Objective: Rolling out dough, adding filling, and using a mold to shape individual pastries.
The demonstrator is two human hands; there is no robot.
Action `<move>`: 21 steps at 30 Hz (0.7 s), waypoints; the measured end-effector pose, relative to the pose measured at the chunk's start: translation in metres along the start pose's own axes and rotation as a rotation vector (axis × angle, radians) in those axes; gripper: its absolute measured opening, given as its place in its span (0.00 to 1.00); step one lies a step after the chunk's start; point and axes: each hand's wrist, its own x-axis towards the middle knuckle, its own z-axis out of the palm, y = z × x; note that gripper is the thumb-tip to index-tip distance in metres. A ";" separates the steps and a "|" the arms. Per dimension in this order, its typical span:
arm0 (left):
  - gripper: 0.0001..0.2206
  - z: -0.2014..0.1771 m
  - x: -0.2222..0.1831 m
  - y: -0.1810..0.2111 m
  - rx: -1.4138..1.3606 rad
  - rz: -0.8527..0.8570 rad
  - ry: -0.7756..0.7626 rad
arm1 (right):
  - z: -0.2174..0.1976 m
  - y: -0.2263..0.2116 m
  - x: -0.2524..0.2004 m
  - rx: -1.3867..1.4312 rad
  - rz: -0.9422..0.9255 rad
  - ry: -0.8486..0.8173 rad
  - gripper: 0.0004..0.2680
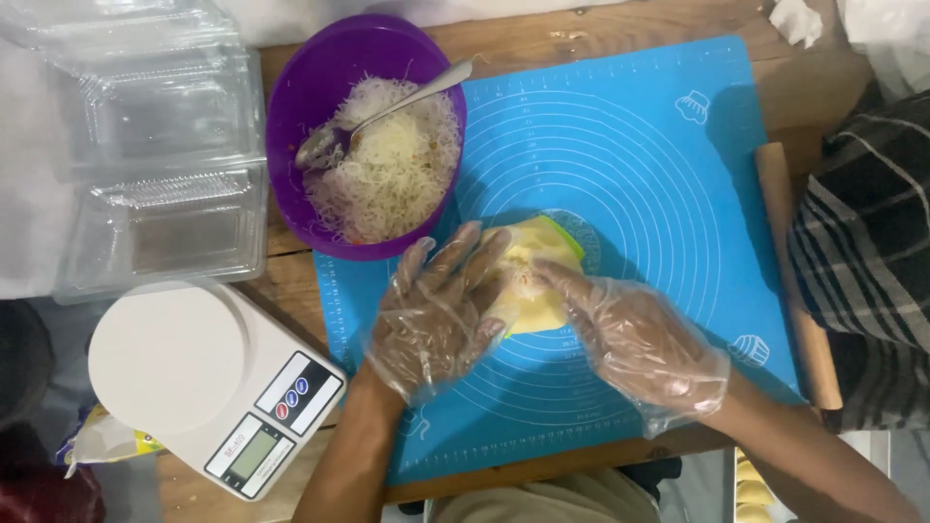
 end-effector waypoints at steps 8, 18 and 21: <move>0.20 0.006 0.001 -0.004 -0.292 -0.007 0.274 | -0.014 0.000 -0.011 0.040 -0.172 0.102 0.31; 0.25 0.004 -0.005 -0.004 -0.177 0.007 0.165 | -0.016 -0.022 0.000 0.784 -0.363 0.007 0.39; 0.29 0.008 -0.003 -0.001 -0.015 0.019 0.007 | -0.018 -0.012 -0.001 0.365 -0.155 0.078 0.37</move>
